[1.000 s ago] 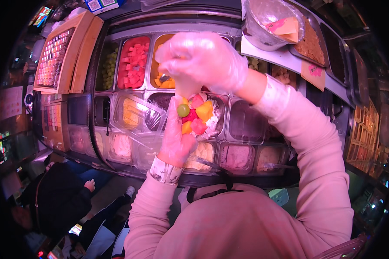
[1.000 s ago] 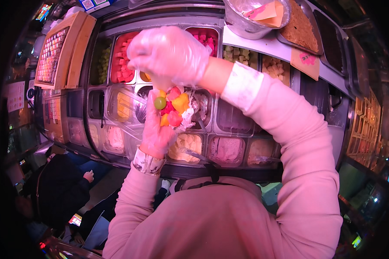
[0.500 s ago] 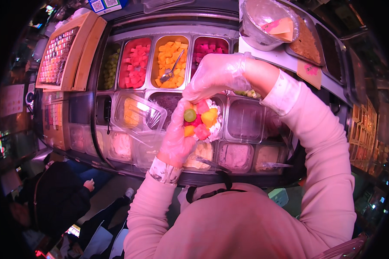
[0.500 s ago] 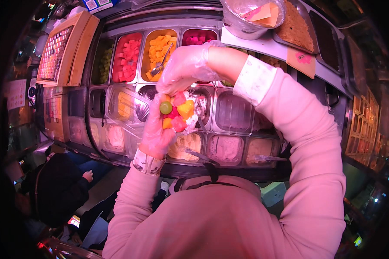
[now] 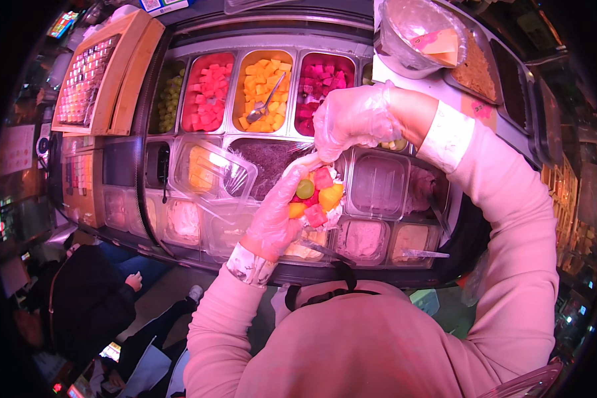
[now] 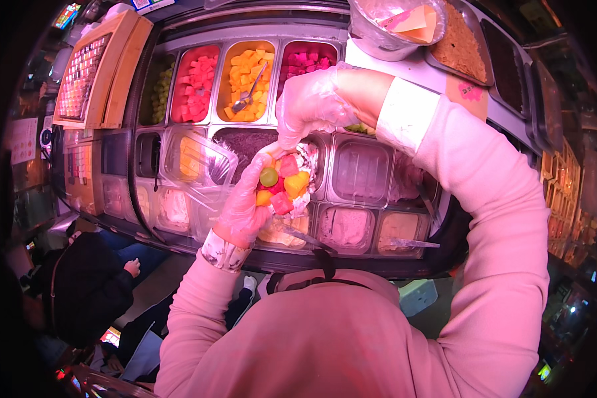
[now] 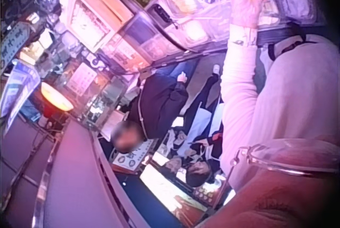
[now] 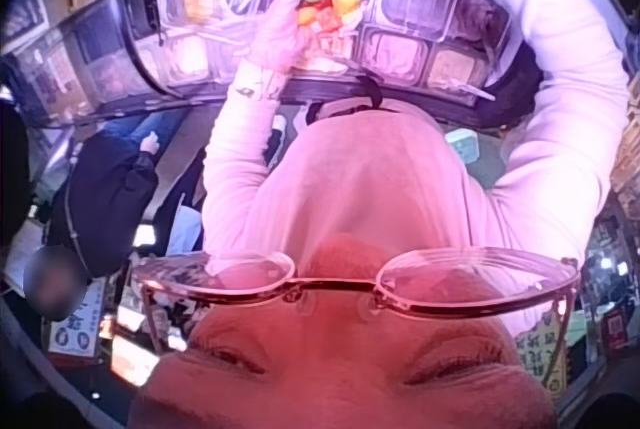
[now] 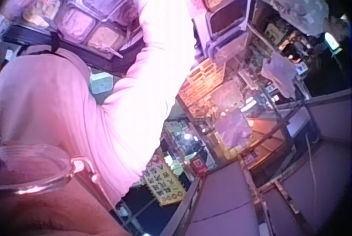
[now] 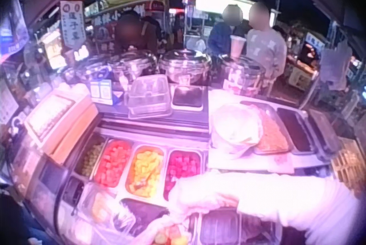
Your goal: The person scoops a white creamy substance into a plastic bag, adds various chopped fruits, and then coats the mixture with a brown granular topping. The person handles the bag and toppings by hand and with a spoon.
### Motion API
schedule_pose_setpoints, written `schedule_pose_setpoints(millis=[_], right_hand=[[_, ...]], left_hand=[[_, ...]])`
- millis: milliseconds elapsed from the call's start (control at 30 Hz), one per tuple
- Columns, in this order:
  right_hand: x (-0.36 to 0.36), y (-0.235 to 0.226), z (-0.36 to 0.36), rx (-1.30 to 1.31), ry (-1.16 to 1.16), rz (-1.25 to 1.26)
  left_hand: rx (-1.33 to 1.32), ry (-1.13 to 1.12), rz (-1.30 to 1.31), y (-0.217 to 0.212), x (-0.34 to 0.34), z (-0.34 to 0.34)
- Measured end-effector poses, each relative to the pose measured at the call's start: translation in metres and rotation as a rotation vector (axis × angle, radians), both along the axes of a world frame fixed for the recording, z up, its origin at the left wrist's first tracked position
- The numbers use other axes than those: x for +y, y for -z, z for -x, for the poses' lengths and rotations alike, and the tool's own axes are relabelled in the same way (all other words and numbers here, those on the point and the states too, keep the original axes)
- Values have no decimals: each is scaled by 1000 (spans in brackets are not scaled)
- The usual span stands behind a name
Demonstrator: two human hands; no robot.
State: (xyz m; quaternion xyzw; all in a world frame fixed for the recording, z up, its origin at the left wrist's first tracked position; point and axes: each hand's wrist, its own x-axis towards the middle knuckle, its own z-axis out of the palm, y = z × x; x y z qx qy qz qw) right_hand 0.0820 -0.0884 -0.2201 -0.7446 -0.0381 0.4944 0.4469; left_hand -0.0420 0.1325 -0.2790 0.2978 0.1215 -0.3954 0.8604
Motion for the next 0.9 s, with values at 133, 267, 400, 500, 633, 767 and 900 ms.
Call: schedule_pose_setpoints(millis=[133,267,400,500,633,767,900], right_hand=[[4,-4,2,-166,70,-83],[10,-9,9,-152,210,-300],[10,-3,14,114,462,-482],[15,7,13,-5,666,-481],[17,25,10,-259,645,-527],[19,23,15,-596,482,-473],[17,-3,33,-1154,186,-382]], left_hand=[[71,10,-19,-6,-1,-4],[51,64,12,-12,2,-6],[92,82,26,-20,-2,-9],[100,71,-6,-17,0,-5],[160,49,-5,-9,2,-5],[224,-55,-3,-9,-1,-4],[226,-114,153,21,8,-2]])
